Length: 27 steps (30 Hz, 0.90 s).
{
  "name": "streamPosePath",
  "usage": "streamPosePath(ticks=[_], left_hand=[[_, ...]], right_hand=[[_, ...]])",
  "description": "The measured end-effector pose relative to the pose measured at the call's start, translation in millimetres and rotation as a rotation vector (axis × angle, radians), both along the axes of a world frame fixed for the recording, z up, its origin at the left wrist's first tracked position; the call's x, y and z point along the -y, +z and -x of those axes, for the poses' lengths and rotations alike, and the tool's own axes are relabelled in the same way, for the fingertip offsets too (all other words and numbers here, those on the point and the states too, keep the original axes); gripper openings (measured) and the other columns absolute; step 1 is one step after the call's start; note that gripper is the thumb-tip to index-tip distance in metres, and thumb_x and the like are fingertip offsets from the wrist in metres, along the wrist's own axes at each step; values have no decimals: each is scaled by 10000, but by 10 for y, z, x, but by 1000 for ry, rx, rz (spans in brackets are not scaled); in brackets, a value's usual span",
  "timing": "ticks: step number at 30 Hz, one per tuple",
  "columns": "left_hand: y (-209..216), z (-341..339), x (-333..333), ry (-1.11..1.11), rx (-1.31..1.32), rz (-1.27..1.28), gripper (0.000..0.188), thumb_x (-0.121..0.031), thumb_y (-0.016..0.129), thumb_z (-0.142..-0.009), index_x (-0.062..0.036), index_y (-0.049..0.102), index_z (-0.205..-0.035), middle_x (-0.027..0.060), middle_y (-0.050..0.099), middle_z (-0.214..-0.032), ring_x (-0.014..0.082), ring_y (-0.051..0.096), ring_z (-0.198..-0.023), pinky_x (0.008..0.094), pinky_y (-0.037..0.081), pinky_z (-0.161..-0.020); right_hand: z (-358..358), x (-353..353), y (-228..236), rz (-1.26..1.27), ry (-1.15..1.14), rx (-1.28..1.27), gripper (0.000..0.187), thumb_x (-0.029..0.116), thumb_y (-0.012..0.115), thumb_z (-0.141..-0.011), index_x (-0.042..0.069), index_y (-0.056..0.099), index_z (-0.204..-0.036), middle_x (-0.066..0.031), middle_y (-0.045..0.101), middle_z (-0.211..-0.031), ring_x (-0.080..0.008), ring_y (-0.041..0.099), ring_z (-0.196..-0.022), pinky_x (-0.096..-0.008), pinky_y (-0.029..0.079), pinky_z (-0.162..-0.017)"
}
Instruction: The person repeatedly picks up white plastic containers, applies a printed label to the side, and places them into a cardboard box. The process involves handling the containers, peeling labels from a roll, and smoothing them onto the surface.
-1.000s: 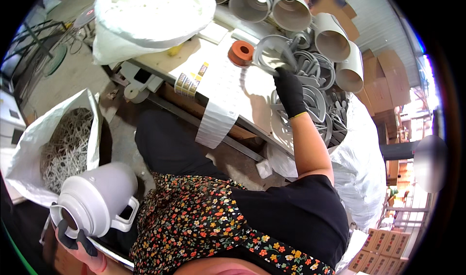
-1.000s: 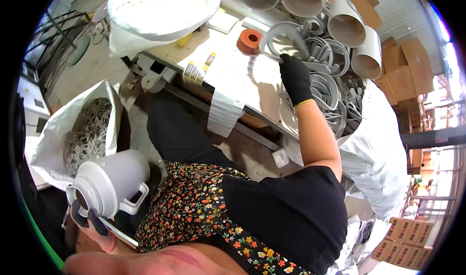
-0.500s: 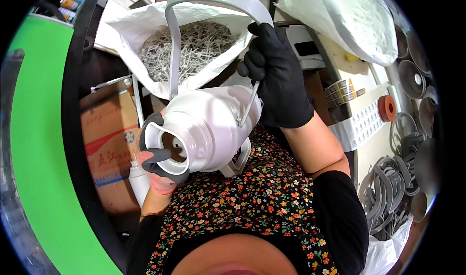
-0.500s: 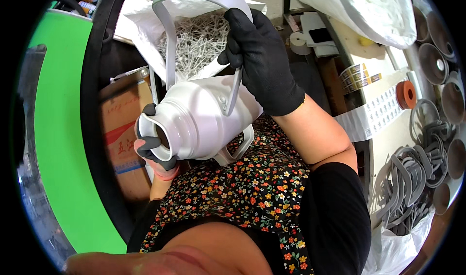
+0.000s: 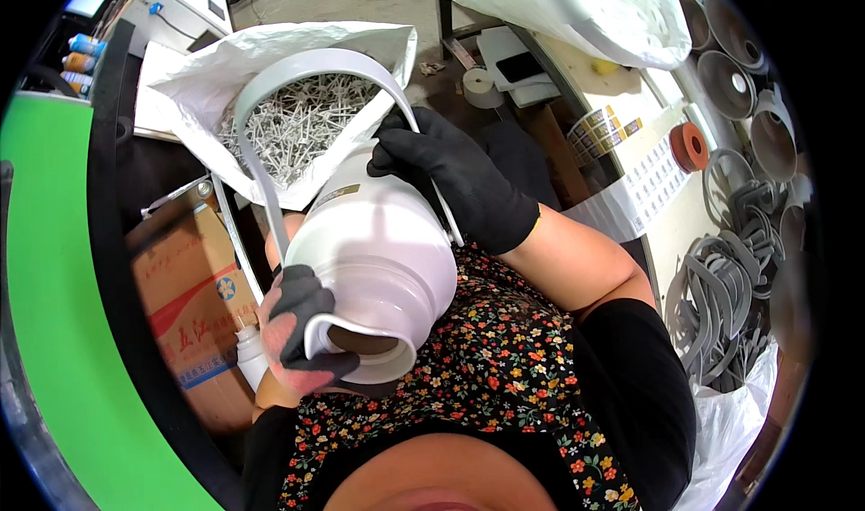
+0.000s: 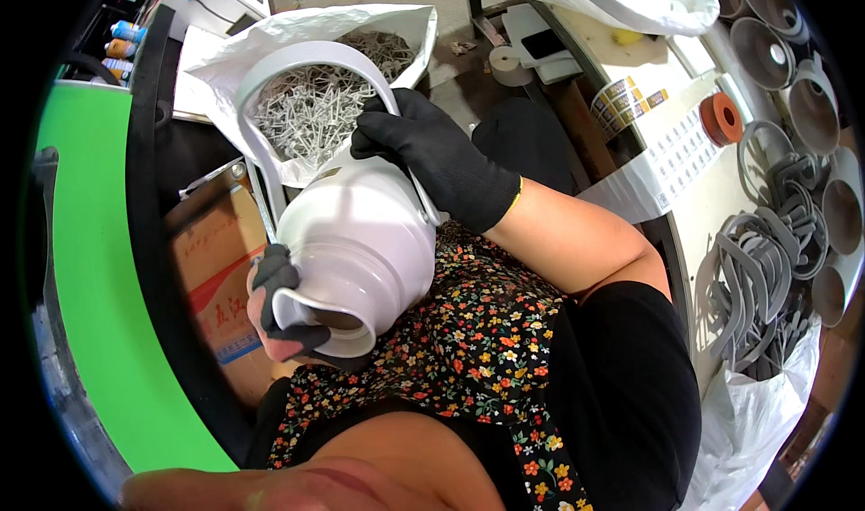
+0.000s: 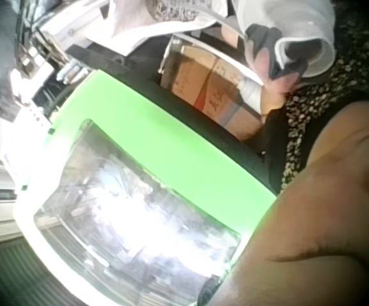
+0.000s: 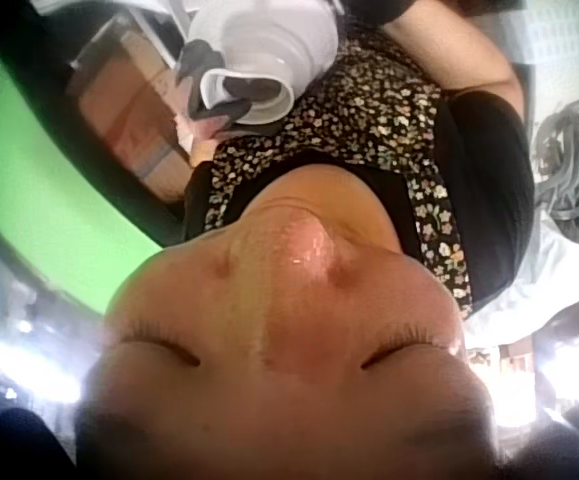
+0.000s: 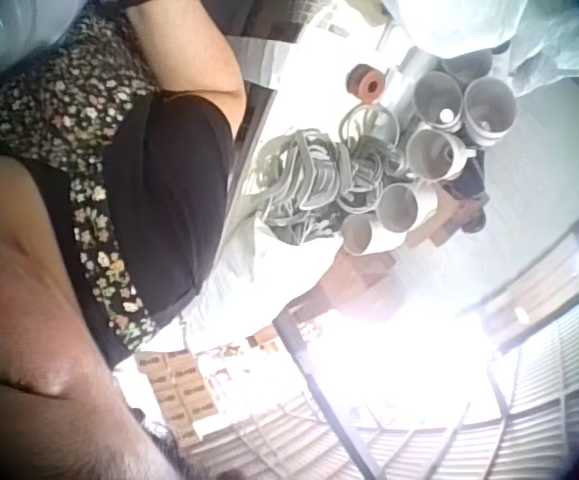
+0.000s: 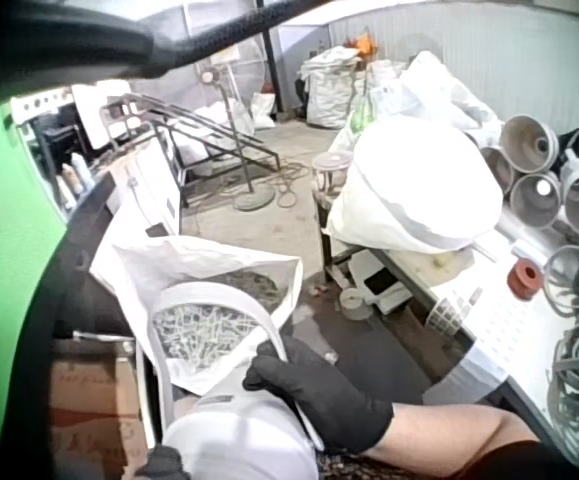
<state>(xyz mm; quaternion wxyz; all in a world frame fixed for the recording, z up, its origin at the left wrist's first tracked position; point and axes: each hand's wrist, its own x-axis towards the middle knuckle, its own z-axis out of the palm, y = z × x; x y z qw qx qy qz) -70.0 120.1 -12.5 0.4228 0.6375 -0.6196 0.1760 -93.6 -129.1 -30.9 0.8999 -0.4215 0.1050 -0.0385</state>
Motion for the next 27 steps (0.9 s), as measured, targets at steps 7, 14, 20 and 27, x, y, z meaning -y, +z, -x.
streamPosePath(ticks=[7, 14, 20, 27], left_hand=[[144, 32, 325, 64, -387, 88, 332, -390, 631, -844, -100, 553, -986, 148, 571, -1098, 314, 535, -1102, 469, 447, -944], [169, -71, 429, 16, -605, 67, 738, -350, 824, -663, -118, 490, -1279, 211, 444, -1380, 412, 448, -1250, 501, 369, -1042], [-147, -329, 522, 358, -1532, 32, 556, -117, 579, -935, -15, 367, -1438, 142, 485, -1349, 206, 473, -1242, 317, 369, -1057], [-247, -173, 406, 340, -714, 110, 795, -1, 665, -847, 28, 189, -1482, 166, 299, -1515, 283, 332, -1380, 401, 291, -1135]], right_hand=[[211, -70, 326, 283, -206, 475, 310, 103, 568, -904, 8, 521, -1195, -51, 620, -872, -102, 562, -742, -241, 458, -681], [-21, 258, -132, -367, 66, -42, 35, 128, 523, -951, 100, 518, -971, 56, 365, -561, -46, 358, -471, -188, 357, -462], [134, 318, -338, -382, 110, 77, 306, 210, 487, -975, 94, 552, -1251, 33, 499, -638, -81, 503, -570, -225, 437, -551], [226, 233, -283, -248, 12, -112, 396, 275, 479, -968, 147, 501, -1343, 18, 456, -637, -111, 542, -644, -289, 487, -619]])
